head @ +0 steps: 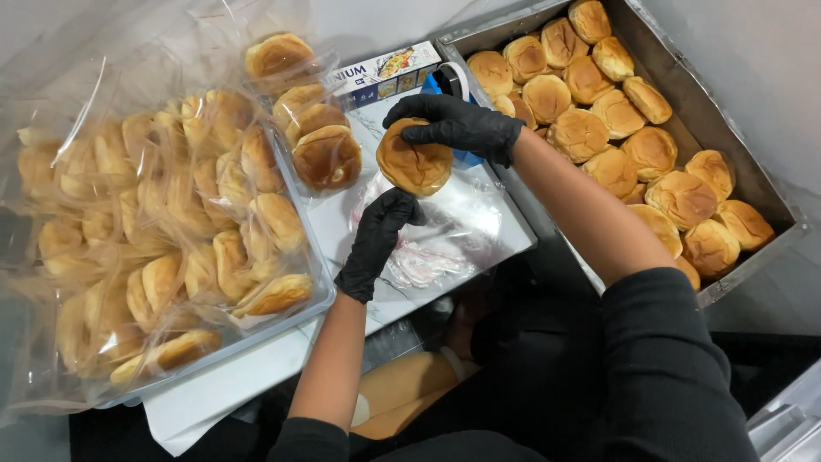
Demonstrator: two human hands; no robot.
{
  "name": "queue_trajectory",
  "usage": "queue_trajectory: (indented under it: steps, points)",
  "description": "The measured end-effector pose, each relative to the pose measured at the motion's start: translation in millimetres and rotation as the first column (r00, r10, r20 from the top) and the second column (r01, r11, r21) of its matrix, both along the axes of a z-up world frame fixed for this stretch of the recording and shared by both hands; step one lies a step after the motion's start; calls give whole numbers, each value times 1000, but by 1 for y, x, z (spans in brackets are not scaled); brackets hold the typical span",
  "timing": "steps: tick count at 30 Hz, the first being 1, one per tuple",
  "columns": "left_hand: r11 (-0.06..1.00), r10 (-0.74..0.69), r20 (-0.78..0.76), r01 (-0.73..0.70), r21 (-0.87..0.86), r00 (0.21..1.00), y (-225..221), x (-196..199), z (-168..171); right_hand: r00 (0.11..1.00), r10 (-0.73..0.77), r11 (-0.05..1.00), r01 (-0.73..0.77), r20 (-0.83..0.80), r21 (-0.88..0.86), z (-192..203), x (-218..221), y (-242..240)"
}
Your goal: Picking up individual buns from a large metal tray and placing them into clear plastic bags.
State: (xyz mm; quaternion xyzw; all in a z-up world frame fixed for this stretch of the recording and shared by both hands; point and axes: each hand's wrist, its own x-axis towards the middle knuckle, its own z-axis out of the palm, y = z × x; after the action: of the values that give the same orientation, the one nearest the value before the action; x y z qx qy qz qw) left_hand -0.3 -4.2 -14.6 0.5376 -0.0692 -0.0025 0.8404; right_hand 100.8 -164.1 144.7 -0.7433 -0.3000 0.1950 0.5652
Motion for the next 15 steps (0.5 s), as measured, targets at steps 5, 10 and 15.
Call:
queue_trajectory:
  steps: [5,10,15]
  points:
    - [999,44,54,-45,24,998,-2,10,-19,982,80,994,-67,-169,81,-5,7,-28]
    - [993,91,115,-98,60,989,-5,7,-14,957,77,993,-50,-279,103,-7,6,-43]
    - [989,138,204,-147,29,969,-5,11,-25,962,22,997,-41,-271,-64,-14,3,-42]
